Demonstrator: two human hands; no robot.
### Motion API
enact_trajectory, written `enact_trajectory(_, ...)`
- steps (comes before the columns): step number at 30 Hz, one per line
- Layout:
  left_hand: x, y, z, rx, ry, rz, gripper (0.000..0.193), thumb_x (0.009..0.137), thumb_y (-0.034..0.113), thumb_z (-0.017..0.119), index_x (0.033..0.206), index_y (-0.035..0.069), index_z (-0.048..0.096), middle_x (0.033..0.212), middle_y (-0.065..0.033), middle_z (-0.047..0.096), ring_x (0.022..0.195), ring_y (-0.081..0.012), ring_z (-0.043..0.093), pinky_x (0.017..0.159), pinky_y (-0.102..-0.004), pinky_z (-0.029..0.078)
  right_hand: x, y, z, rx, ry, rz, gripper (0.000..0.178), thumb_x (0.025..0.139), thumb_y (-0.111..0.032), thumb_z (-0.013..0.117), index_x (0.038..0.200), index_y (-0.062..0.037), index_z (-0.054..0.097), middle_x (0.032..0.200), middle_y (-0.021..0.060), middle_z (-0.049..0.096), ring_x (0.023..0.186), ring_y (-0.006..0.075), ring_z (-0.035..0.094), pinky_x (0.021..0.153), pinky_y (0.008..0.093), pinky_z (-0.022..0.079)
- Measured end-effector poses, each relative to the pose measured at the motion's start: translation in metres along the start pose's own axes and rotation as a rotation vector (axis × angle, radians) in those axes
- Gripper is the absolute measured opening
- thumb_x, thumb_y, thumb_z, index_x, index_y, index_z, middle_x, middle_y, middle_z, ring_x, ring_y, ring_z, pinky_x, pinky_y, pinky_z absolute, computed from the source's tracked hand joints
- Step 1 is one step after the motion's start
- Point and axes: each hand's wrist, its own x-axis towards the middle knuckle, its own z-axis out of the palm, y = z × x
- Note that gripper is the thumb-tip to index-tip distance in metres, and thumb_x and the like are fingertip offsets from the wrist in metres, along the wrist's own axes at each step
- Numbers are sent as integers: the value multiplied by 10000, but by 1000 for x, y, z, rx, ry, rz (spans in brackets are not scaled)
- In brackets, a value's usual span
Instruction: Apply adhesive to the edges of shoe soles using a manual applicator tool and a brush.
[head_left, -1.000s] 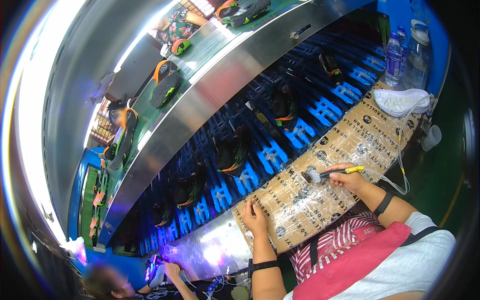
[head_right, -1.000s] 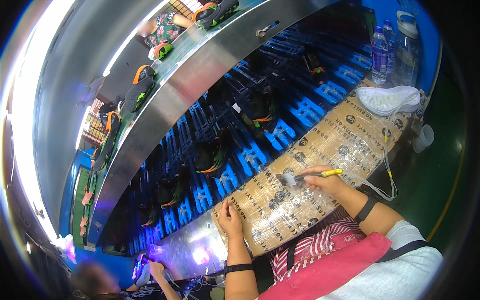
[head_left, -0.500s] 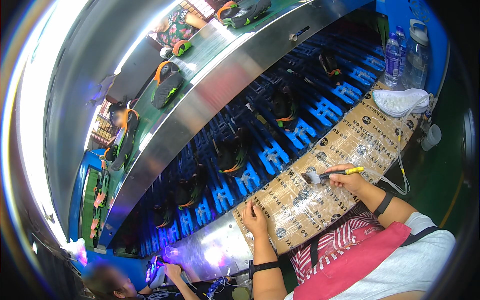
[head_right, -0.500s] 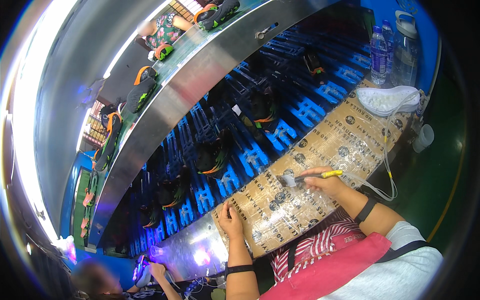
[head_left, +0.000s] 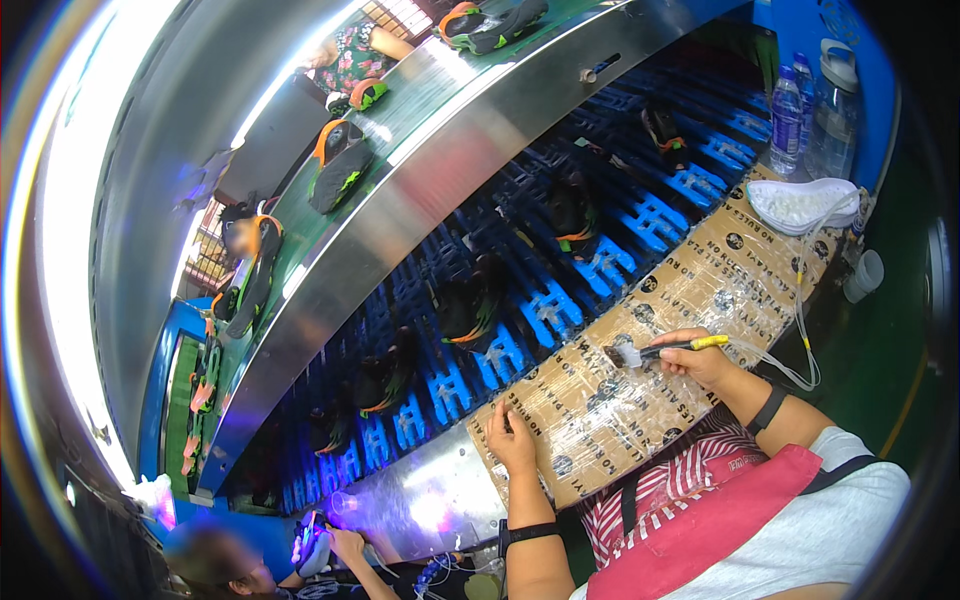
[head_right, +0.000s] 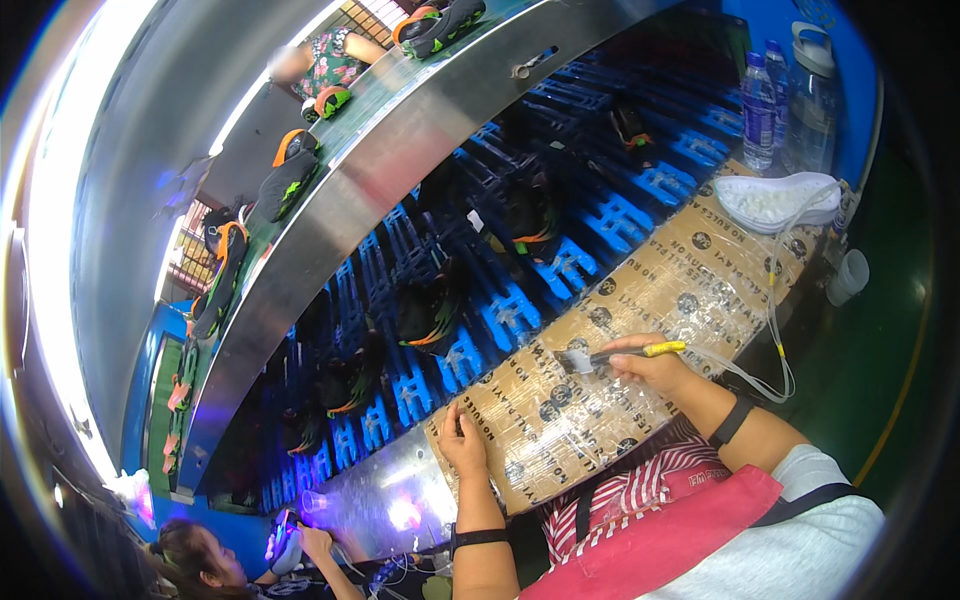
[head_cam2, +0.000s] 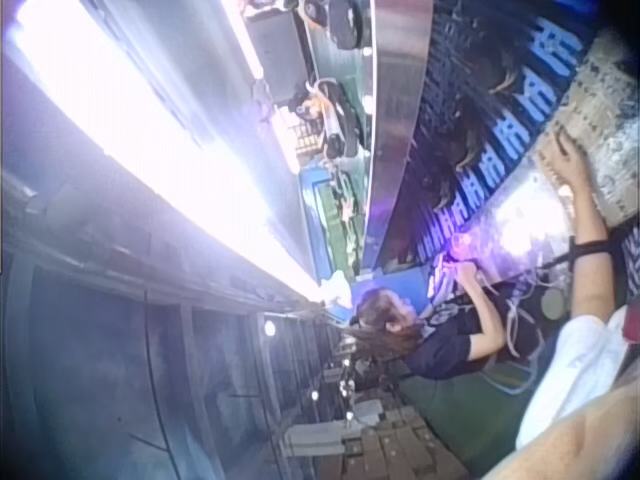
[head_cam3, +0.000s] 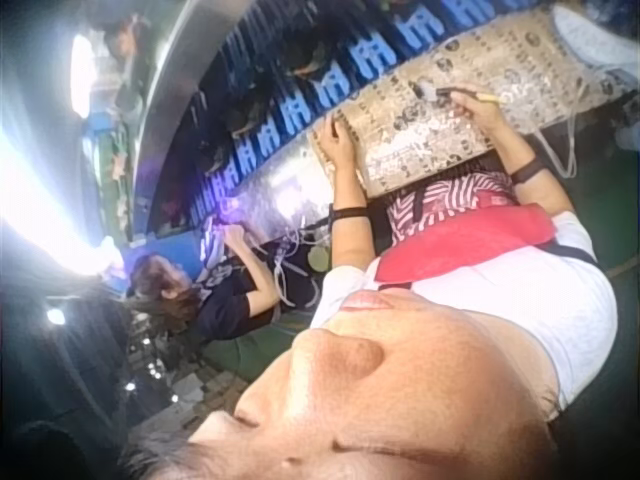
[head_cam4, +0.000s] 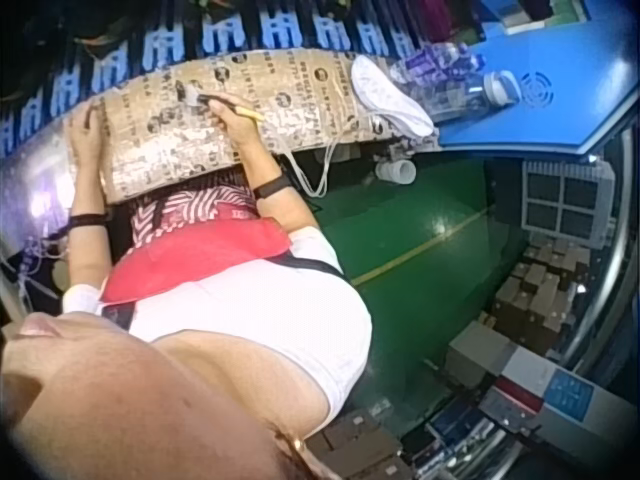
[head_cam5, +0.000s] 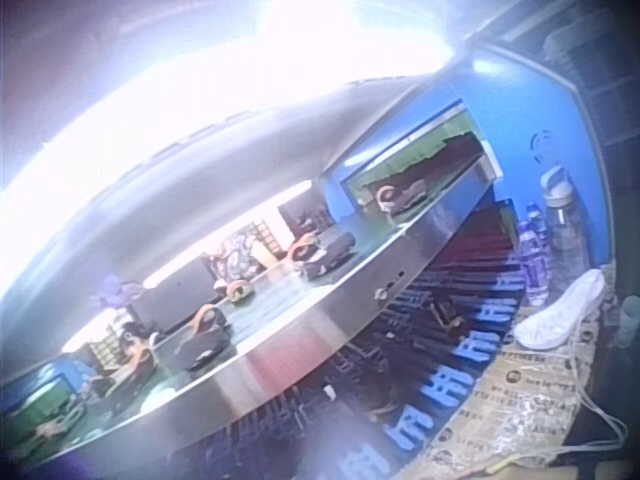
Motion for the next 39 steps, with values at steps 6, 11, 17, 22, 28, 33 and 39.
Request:
enact_trajectory(6, -1, -2, 1, 3, 7, 1, 247, 774, 62, 523, 1002, 9, 603, 848, -115, 599, 821, -260, 530, 758, -351, 413, -1, -1, 0, -5, 0, 3, 299, 790, -119, 625, 1047, 27, 580, 748, 57, 618, 604, 62, 542, 529, 167, 425)
enact_trajectory(11, -1, -3, 0, 16, 0, 13, 252, 775, 64, 523, 1010, 12, 600, 850, -115, 598, 815, -262, 532, 759, -353, 416, -1, -1, 0, -30, 18, 7, 302, 790, -131, 626, 1043, 27, 581, 745, 55, 616, 611, 66, 546, 531, 170, 424)
enact_trajectory(17, 0, -3, 1, 15, 4, 17, 252, 772, 60, 525, 1007, 15, 603, 854, -115, 601, 815, -263, 535, 757, -353, 418, -2, -2, 2, -42, 24, -2, 300, 790, -134, 623, 1044, 21, 583, 740, 51, 611, 609, 65, 542, 529, 169, 418)
enact_trajectory(22, -1, -7, 1, 12, 6, 17, 249, 769, 60, 527, 1002, 17, 607, 856, -116, 603, 817, -264, 536, 761, -354, 418, -1, 0, 1, -40, 0, -3, 304, 791, -143, 622, 1049, 12, 582, 742, 47, 611, 606, 59, 533, 523, 165, 407)
enact_trajectory(28, -1, -3, 1, 7, 6, 1, 250, 766, 56, 524, 998, 18, 608, 852, -117, 603, 819, -265, 538, 759, -354, 420, -1, 2, -3, -67, 1, 12, 308, 795, -162, 617, 1055, -1, 581, 744, 40, 613, 601, 56, 533, 518, 161, 400)
enact_trajectory(33, -1, -4, 1, 6, 2, -4, 251, 769, 57, 520, 1000, 12, 605, 849, -118, 603, 820, -264, 540, 762, -354, 419, -2, 2, -1, -63, 3, 10, 312, 794, -166, 619, 1057, -3, 580, 747, 40, 615, 600, 52, 533, 516, 161, 399)
enact_trajectory(39, -1, -5, 1, 15, 0, 15, 251, 774, 65, 522, 1005, 11, 603, 857, -120, 601, 829, -266, 533, 772, -358, 412, -2, 0, 1, -42, 22, -3, 285, 788, -119, 619, 1031, 23, 583, 709, 47, 606, 565, 52, 518, 498, 160, 401)
